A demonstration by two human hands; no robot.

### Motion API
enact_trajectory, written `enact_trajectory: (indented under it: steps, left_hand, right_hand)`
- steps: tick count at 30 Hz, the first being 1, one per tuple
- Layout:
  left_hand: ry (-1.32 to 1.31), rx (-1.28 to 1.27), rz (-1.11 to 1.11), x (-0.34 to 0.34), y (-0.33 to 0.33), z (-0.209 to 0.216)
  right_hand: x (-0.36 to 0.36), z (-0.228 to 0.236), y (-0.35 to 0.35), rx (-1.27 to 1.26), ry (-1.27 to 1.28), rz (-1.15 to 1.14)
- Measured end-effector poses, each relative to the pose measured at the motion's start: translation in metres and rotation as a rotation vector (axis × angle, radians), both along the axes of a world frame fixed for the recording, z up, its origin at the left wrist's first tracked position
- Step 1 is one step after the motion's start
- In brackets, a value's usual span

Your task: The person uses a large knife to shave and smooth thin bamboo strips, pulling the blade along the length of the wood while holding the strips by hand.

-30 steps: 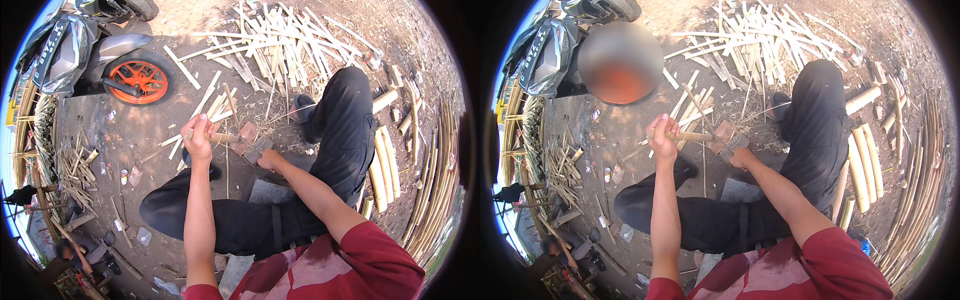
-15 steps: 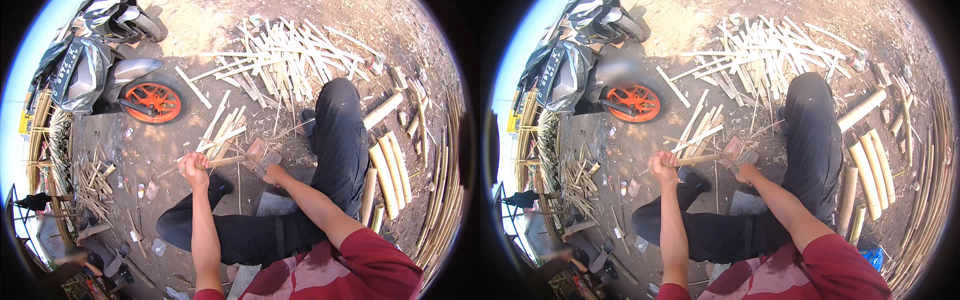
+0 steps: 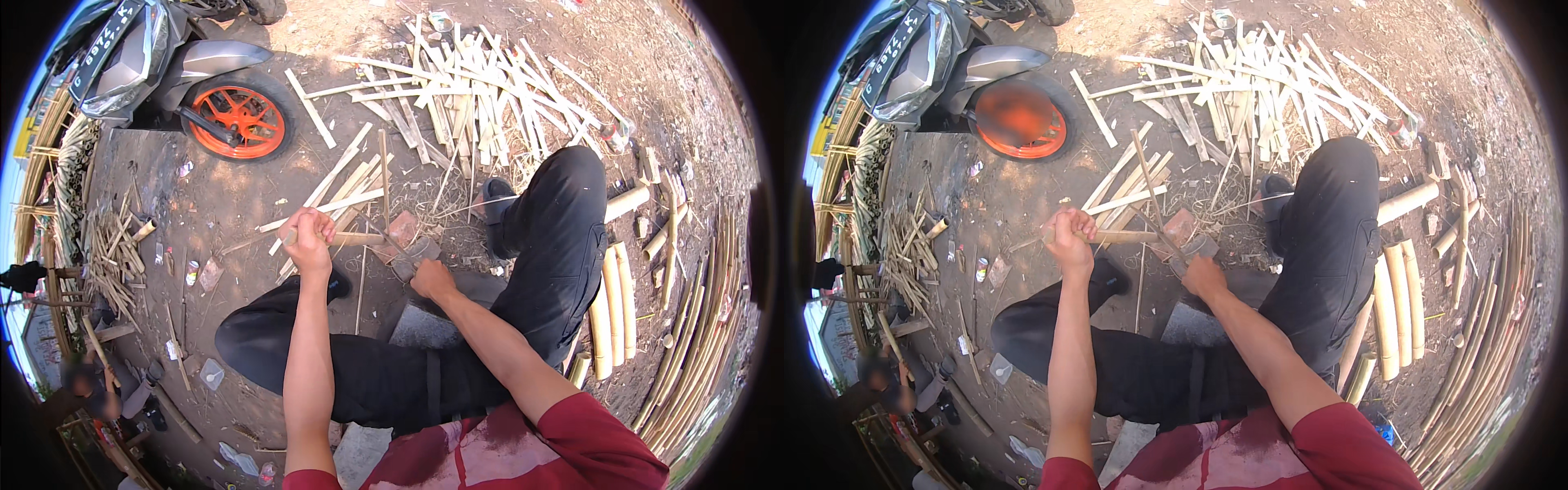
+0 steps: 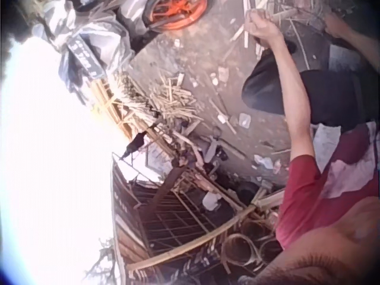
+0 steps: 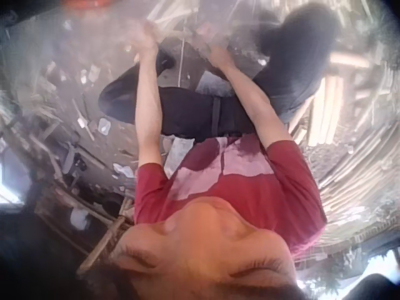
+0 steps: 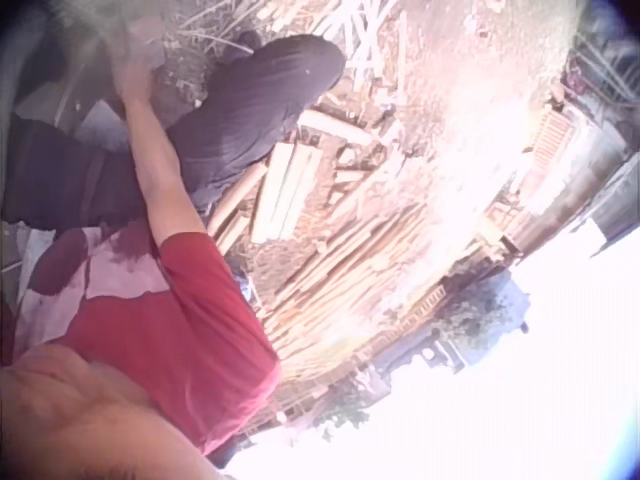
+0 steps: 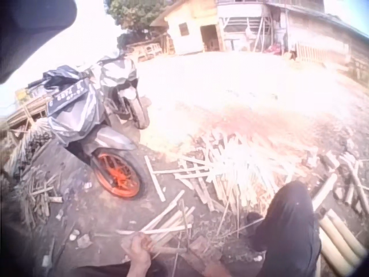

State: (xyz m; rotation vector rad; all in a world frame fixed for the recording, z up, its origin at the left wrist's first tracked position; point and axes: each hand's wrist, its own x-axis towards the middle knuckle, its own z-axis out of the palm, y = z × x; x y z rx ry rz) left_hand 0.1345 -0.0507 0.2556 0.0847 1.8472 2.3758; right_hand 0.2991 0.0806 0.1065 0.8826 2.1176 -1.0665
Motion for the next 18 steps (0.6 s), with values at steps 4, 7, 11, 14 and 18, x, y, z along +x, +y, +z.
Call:
enact_trajectory:
  steps: [4, 7, 11, 14, 18]
  left_hand:
    - [0.03, 0.043, -0.02, 0.002, -0.01, -0.003]
    - [0.028, 0.005, 0.018, 0.0, -0.017, -0.004]
    - [-0.024, 0.063, 0.039, -0.009, -0.003, -0.004]
    - [-0.058, 0.088, -0.05, -0.011, 0.006, -0.01]
    - [-0.01, 0.046, -0.062, -0.009, 0.003, -0.001]
  right_hand:
    - [0.004, -0.011, 0.007, 0.087, 0.024, 0.03]
    - [0.003, -0.026, 0.015, 0.163, 0.059, 0.102]
    - [0.001, -0.033, 0.024, -0.118, 0.039, 0.074]
    - [-0.008, -0.069, 0.025, -0.688, -0.158, -0.327]
    - [0.005, -0.039, 0.011, 0.139, 0.185, 0.095]
